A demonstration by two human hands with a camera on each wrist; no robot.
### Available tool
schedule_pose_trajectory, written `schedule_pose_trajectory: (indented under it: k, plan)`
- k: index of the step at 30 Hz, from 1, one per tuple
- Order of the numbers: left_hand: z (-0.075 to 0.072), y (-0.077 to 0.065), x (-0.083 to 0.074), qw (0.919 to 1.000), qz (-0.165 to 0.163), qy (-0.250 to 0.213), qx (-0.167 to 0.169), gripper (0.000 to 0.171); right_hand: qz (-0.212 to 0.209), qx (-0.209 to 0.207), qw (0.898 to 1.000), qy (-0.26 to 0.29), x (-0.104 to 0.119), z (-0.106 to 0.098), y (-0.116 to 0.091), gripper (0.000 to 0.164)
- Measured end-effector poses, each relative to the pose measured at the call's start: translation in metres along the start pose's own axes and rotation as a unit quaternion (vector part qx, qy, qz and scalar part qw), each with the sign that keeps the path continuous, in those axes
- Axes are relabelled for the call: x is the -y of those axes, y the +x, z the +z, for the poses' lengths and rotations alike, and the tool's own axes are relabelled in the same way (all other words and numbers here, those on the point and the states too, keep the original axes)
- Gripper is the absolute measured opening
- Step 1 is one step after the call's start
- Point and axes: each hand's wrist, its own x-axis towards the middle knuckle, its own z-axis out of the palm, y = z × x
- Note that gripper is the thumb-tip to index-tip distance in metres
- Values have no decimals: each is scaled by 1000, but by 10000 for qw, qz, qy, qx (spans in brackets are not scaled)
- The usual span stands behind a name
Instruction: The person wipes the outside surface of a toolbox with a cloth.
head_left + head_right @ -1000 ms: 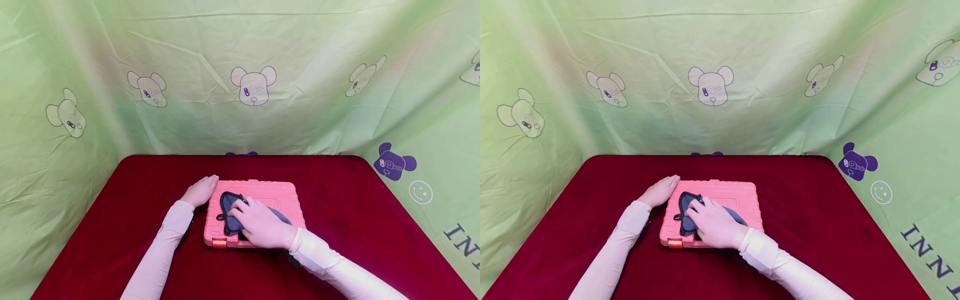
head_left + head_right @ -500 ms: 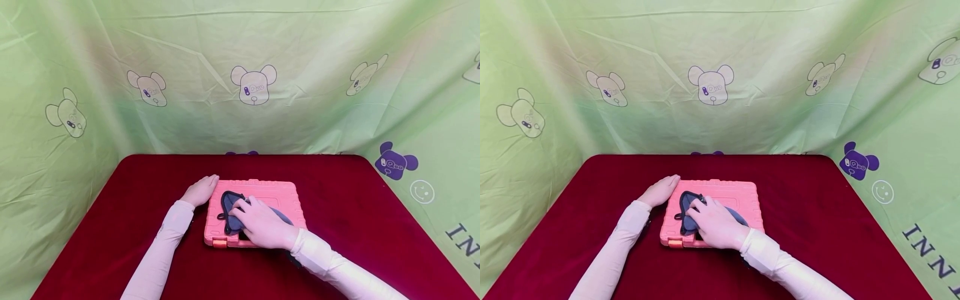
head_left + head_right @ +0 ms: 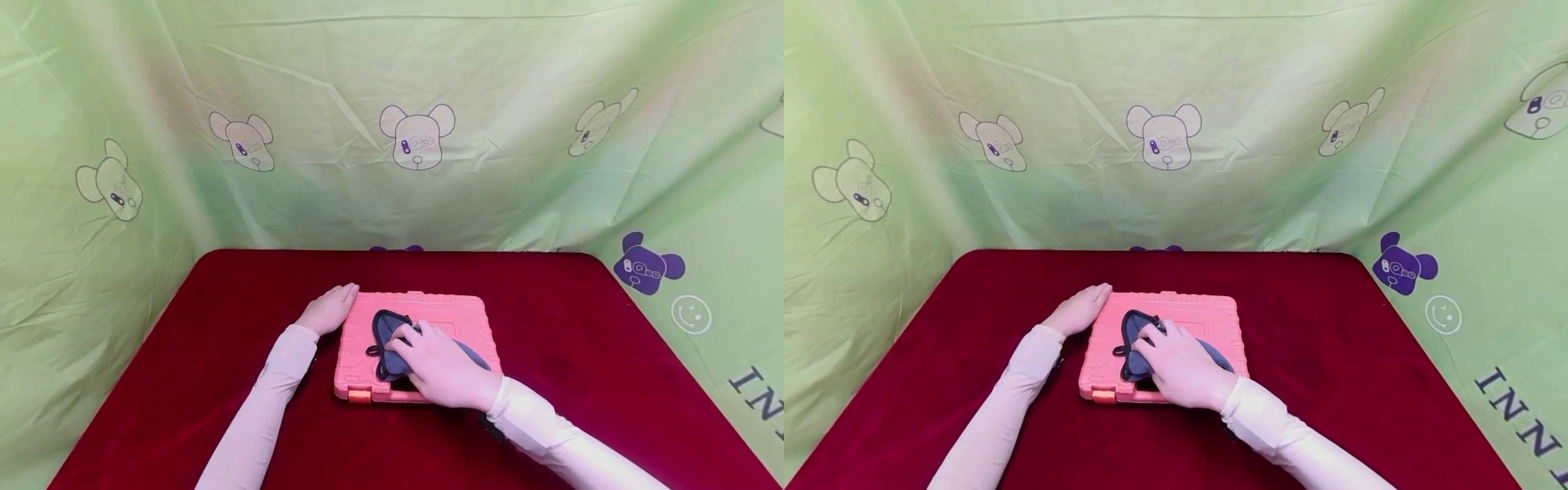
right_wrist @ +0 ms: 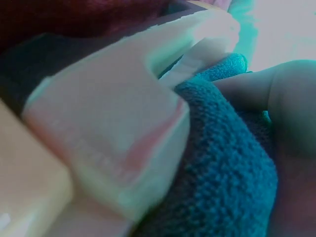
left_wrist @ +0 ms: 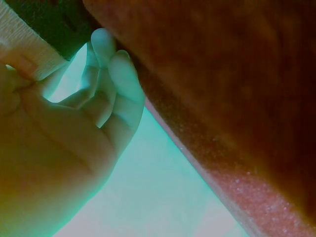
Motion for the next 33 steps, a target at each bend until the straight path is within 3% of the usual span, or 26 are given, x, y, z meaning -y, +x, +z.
schedule_pose_trajectory:
  k: [22,33]
  plan:
    - [1,2,1,9999,-32,106,23,54,392,-195,9990,-65,-15,-4,-29,40]
    - [-1,-2,-2,10000,-61,0,14,53,808,-224,9965,16,-24,-8,-50,38]
